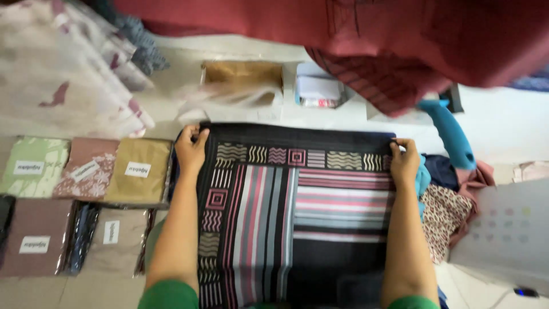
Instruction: The person uses a lint roller to clean a patterned piece of fabric laid on a blue mat. They then fold the fabric neatly and place it into a clear plastic bag.
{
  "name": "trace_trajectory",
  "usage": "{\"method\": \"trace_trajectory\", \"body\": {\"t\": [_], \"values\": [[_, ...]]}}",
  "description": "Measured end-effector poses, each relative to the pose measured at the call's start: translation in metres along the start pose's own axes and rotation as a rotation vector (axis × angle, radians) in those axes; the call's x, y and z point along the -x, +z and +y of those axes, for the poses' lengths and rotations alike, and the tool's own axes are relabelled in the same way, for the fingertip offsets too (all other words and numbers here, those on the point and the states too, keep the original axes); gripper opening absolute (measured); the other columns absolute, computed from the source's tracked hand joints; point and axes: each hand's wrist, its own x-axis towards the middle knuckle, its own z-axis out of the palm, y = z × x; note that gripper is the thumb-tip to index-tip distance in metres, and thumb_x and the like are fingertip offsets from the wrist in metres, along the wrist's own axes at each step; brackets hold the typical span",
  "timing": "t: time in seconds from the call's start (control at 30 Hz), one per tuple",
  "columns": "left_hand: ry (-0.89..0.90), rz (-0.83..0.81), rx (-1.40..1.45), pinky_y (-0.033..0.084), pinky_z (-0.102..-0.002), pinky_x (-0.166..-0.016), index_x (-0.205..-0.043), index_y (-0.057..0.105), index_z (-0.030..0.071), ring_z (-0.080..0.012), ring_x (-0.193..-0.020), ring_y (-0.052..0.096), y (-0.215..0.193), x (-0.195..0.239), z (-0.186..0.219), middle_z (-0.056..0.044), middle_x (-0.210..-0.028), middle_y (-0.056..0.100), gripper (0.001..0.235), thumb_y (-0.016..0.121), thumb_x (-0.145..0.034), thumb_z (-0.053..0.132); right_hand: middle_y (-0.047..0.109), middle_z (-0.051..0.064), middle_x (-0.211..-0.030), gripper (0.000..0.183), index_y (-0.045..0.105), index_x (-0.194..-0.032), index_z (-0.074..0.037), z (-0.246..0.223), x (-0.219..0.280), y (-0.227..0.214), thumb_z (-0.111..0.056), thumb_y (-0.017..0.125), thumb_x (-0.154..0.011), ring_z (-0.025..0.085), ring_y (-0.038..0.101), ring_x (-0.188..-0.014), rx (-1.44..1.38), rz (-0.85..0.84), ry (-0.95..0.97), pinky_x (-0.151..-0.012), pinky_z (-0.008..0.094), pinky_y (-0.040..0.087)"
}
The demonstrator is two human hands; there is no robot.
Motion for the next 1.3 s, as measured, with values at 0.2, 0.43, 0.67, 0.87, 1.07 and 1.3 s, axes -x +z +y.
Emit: {"method": "trace_trajectory", "body": {"t": [0.2,0.43,0.67,0.87,1.07,1.3], "values": [[-0.063,-0.187,0.365,0.047,-0.020,-0.073,-0.106,0.067,0.015,-0.0040,-0.076,0.057,-0.035,-0.004,-0.023,0.004,-0.091,0.068,0.019,0.081,-0.095,0.019,0.063,-0.004,-0.092,0.026,0.059,-0.116,-0.009,-0.023,0.002,-0.061,-0.002,0.076,-0.098,0.005,0.061,-0.083,-0.444,-0.047,0.146,-0.083,0.021,0.051],[0.002,-0.353,0.421,0.049,-0.018,-0.090,-0.107,0.064,0.012,-0.0057,-0.098,0.061,-0.142,0.063,0.018,0.000,-0.110,0.070,0.025,0.081,-0.091,0.003,0.068,0.005,-0.110,0.033,0.067,-0.125,-0.011,-0.088,0.089,-0.178,0.000,0.076,-0.096,0.011,0.063,-0.106,-0.336,-0.185,0.028,-0.094,0.023,0.050],[0.128,-0.566,0.172,0.045,-0.041,-0.111,-0.092,0.067,0.011,-0.0258,-0.121,0.064,-0.209,0.166,0.028,-0.006,-0.123,0.072,0.021,0.084,-0.082,0.005,0.071,0.008,-0.114,0.031,0.077,-0.105,-0.018,-0.059,0.203,-0.210,0.008,0.078,-0.090,0.026,0.067,-0.114,-0.069,-0.253,-0.230,-0.109,0.039,0.053],[0.110,-0.550,-0.015,0.041,-0.044,-0.113,-0.093,0.075,0.018,-0.0264,-0.129,0.058,-0.221,0.207,0.024,0.004,-0.126,0.071,0.015,0.084,-0.084,0.011,0.072,0.002,-0.109,0.040,0.083,-0.104,-0.036,-0.048,0.248,-0.196,0.001,0.078,-0.087,0.025,0.068,-0.116,0.122,-0.217,-0.128,-0.108,0.038,0.050],[0.144,-0.561,-0.097,0.040,-0.052,-0.114,-0.095,0.077,0.020,-0.0351,-0.133,0.054,-0.231,0.203,0.028,0.000,-0.130,0.071,0.018,0.079,-0.085,0.005,0.077,-0.003,-0.094,0.032,0.082,-0.087,-0.027,-0.066,0.244,-0.200,0.004,0.075,-0.085,0.027,0.066,-0.108,0.038,-0.251,-0.247,-0.103,0.038,0.049],[0.168,-0.566,-0.116,0.040,-0.054,-0.115,-0.096,0.077,0.022,-0.0386,-0.134,0.053,-0.230,0.204,0.011,-0.001,-0.137,0.067,0.021,0.079,-0.082,0.007,0.077,-0.007,-0.089,0.028,0.081,-0.079,-0.026,-0.072,0.243,-0.206,0.001,0.073,-0.083,0.023,0.064,-0.098,0.068,-0.323,-0.240,-0.096,0.037,0.047]]}}
